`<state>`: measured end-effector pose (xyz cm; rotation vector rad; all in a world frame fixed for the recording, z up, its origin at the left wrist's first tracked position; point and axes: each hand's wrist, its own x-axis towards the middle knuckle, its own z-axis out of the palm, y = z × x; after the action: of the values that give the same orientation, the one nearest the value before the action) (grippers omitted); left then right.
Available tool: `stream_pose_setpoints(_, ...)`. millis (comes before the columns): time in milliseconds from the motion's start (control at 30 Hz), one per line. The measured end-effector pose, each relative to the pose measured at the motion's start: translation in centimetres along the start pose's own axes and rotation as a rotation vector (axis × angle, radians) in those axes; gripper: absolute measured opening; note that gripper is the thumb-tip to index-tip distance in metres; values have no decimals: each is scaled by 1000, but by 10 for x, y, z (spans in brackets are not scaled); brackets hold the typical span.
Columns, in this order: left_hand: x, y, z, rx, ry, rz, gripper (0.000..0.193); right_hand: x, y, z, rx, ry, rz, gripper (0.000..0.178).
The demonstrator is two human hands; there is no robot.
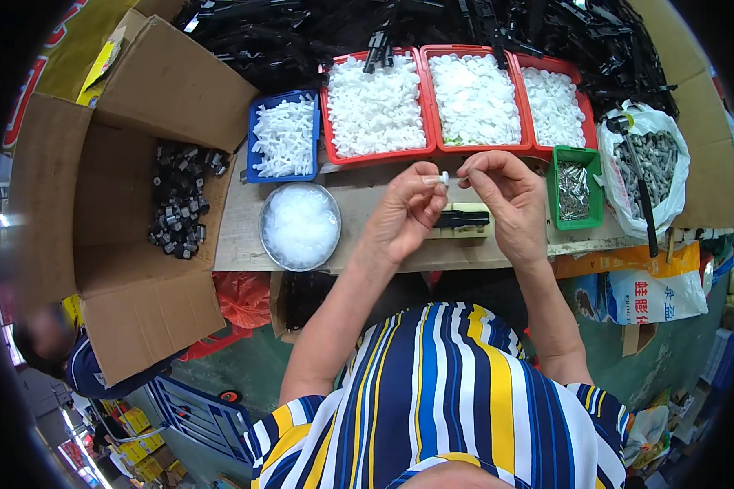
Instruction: The person assembles small black plastic components using a wooden jig, pliers, and a hammer. They insert white plastic pieces and metal pins into the black parts, secure them with the jig, and tap them with a hammer. Finished units are placed into a cardboard box.
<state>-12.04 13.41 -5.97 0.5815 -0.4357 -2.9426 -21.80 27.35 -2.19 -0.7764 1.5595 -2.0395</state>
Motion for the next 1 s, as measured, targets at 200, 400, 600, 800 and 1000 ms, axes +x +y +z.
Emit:
stream_pose_setpoints(200,-1,-16,-12,-242,-199,-73,14,-5,10,5,-46,-31,1,8)
stream_pose_setpoints(400,-1,-25,-9,-256,-238,-89,14,-8,9,2,-21,2,8,7)
stream_pose_setpoints(600,-1,-31,-9,-286,-261,-100,16,-11,12,-7,58,7,65,7)
stream_pose_setpoints(800,0,-34,-5,-266,-281,-122,21,-13,14,-14,120,16,74,7)
stream_pose_setpoints(1000,0,-35,-6,-252,-310,-137,26,-16,14,-17,135,21,80,7)
